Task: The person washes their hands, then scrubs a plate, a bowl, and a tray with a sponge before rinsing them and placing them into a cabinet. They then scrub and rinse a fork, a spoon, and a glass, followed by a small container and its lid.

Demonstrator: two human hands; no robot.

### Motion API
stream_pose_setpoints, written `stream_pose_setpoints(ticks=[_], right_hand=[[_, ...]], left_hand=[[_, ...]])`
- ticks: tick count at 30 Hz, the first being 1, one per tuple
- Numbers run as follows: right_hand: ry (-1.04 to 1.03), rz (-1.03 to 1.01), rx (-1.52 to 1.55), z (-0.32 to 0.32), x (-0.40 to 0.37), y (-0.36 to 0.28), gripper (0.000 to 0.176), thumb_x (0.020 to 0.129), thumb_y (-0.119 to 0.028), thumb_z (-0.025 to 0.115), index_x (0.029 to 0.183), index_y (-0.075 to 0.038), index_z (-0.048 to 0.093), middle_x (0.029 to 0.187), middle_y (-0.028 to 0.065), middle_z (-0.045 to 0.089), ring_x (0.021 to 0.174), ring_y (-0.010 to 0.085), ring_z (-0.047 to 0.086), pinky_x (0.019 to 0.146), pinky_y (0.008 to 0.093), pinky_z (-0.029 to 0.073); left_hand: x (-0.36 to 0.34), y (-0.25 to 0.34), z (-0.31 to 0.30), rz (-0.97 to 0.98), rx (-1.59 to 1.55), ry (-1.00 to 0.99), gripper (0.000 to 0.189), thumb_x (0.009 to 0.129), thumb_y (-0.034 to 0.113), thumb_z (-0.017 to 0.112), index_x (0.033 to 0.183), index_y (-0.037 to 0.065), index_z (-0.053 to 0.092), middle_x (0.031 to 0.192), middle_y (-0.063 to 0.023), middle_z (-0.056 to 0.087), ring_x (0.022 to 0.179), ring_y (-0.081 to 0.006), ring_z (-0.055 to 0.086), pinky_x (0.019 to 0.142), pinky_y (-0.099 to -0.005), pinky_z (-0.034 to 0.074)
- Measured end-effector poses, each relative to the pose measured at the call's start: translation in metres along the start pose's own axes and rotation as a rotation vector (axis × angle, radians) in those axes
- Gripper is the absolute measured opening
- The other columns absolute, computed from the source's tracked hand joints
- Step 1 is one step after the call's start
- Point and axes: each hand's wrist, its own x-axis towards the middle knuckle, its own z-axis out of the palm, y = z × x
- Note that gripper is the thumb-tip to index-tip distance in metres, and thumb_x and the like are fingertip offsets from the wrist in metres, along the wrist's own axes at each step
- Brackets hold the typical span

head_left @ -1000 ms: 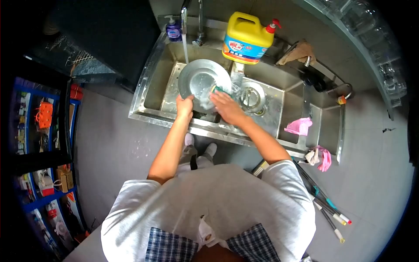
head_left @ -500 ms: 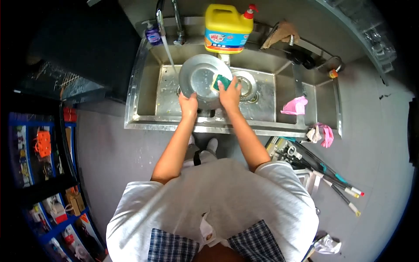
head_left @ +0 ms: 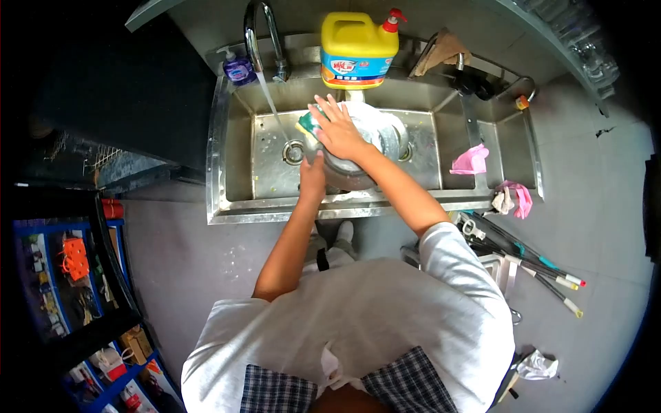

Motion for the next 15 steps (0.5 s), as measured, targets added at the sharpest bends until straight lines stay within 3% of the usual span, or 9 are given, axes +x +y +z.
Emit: stream_pose_setpoints(ticks=[3, 5, 8, 11, 15], right_hand=[[-0.112, 0.03, -0.01, -0.009, -0.014, -0.007, 0.056, 0.088, -0.027, 0.047, 0.138, -0.01, 0.029, 0.147, 0.0117, 0.017, 0.136, 0.0364, 0.013, 0.108, 0.0535, 0.013], [-0.076, 0.101, 0.011, -0.013, -0.011, -0.012, 0.057, 0.088, -0.033, 0.049, 0.138, -0.012, 0.03, 0.146, 0.0145, 0.02, 0.133, 0.0429, 0.014, 0.106, 0.0558, 0.014], [0.04, 0.241, 0.064, -0.013, 0.013, -0.032, 0.058, 0.085, -0.04, 0.052, 0.134, -0.013, 0.036, 0.141, 0.019, 0.026, 0.128, 0.0498, 0.019, 0.104, 0.0585, 0.016], [0.156, 0.157, -0.017, 0.014, 0.017, -0.013, 0.047, 0.083, -0.031, 0.056, 0.124, -0.01, 0.047, 0.134, 0.0199, 0.035, 0.124, 0.0451, 0.028, 0.103, 0.0565, 0.02], [0.269, 0.311, -0.267, -0.003, 0.013, 0.005, 0.043, 0.082, -0.025, 0.055, 0.121, -0.009, 0.048, 0.135, 0.0202, 0.034, 0.125, 0.0431, 0.028, 0.103, 0.0546, 0.021]], left_hand=[[-0.003, 0.011, -0.004, -0.049, -0.059, -0.009, 0.047, 0.092, 0.031, 0.048, 0.125, -0.002, 0.042, 0.114, -0.013, 0.054, 0.099, -0.0191, 0.052, 0.084, -0.0321, 0.043], [0.007, 0.004, -0.009, -0.124, -0.087, 0.03, 0.05, 0.093, 0.035, 0.046, 0.126, -0.002, 0.04, 0.119, -0.0145, 0.05, 0.104, -0.0198, 0.051, 0.087, -0.0322, 0.042], [0.003, 0.016, 0.008, 0.052, 0.127, -0.083, 0.045, 0.097, 0.032, 0.038, 0.13, 0.001, 0.038, 0.126, -0.0126, 0.047, 0.111, -0.023, 0.048, 0.092, -0.0368, 0.039], [0.009, 0.018, 0.009, -0.026, -0.198, -0.094, 0.057, 0.095, 0.038, 0.039, 0.134, -0.003, 0.031, 0.127, -0.0159, 0.045, 0.112, -0.0245, 0.047, 0.095, -0.0342, 0.038], [0.022, 0.016, -0.003, 0.006, 0.015, -0.014, 0.059, 0.096, 0.039, 0.038, 0.135, -0.005, 0.03, 0.132, -0.0165, 0.042, 0.12, -0.0245, 0.039, 0.103, -0.031, 0.027]])
